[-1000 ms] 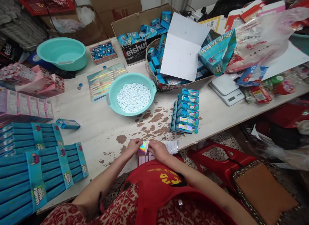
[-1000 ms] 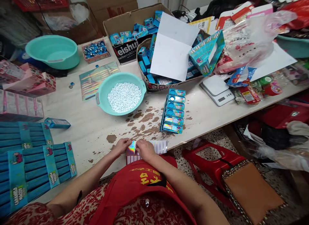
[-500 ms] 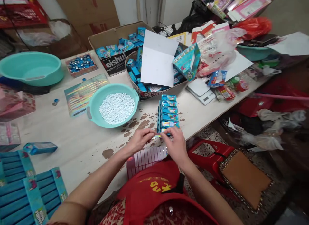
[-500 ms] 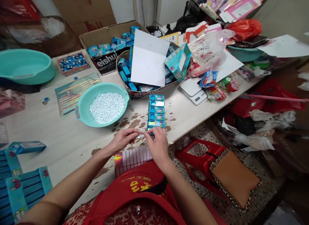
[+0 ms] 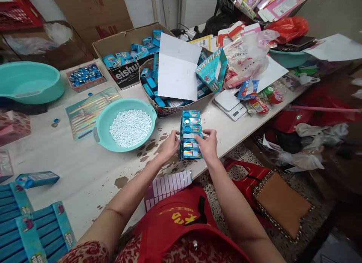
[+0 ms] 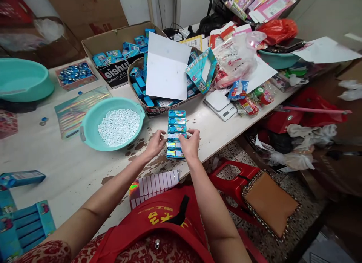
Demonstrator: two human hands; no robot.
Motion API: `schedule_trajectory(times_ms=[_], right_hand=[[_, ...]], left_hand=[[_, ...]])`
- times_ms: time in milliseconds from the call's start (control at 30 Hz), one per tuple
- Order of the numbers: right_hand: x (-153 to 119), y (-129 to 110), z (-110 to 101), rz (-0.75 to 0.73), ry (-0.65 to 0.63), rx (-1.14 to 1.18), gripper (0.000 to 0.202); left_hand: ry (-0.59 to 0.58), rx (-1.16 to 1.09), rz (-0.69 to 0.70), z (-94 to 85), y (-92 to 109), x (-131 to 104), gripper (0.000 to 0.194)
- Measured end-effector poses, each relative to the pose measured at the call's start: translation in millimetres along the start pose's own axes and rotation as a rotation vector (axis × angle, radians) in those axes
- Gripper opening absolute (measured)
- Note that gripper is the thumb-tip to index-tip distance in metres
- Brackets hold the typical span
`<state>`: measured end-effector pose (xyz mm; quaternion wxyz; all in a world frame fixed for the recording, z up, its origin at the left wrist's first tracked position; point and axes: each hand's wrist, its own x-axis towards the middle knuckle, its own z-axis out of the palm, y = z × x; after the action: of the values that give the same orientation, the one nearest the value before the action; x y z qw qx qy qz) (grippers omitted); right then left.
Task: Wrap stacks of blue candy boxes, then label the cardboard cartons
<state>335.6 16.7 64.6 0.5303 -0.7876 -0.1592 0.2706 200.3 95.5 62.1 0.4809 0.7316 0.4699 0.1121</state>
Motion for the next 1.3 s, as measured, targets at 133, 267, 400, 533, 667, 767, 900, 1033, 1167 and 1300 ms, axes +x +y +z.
schedule_trajectory(times_ms=[133,267,400,533,667,767,900,1033,1167,1300], right_hand=[[2.3,1.5,1.3,-0.059,-0.031,-0.093,0.041],[2.2,-1.7,-2.3,-0.151,0.011,-0.185,0.024],[-37.6,-6.0,-14.2,-0.548,0.28,-0.123,0.029],[-103.9,15.4,4.7,-0.917,-0.237,-0.089,0.024],[-144.7,64.9,57.1,-0.716,-0.888,-0.269,0.026],[-155.5,94.1,81.9,-0.717,-1.122,-0.559,0.037],[-160.3,101.5,81.9,-0.79,-1.201,-0.646,0.04],[-160.2,92.7,77.4,-0.798,-1.202,-0.603,0.033],[-160.1,85.1,81.7,-0.644,-1.099,-0.454,0.012],[-157.5,66.3,74.5,-0.527,-1.022,-0.384,0.011]], left_hand=[[0.073,-0.072,0.101,21.3,-5.1,-29.2,0.052],[-0.213,0.073,0.159,19.4,-18.6,-50.1,0.076],[-0.267,0.14,-0.148,-40.3,-60.1,-75.0,0.068],[-0.486,-0.003,-0.449,-86.1,-110.9,-121.8,0.055],[-0.252,-0.262,-0.616,-72.3,-137.3,-155.1,0.022],[-0.1,-0.345,-0.676,-55.7,-139.3,-160.6,0.019],[-0.021,-0.381,-0.699,-50.0,-139.3,-159.8,0.015],[0.022,-0.396,-0.693,-47.9,-145.6,-158.4,0.014],[0.032,-0.361,-0.649,-44.7,-153.9,-155.6,0.014],[0.072,-0.275,-0.599,-51.8,-143.3,-155.0,0.014]])
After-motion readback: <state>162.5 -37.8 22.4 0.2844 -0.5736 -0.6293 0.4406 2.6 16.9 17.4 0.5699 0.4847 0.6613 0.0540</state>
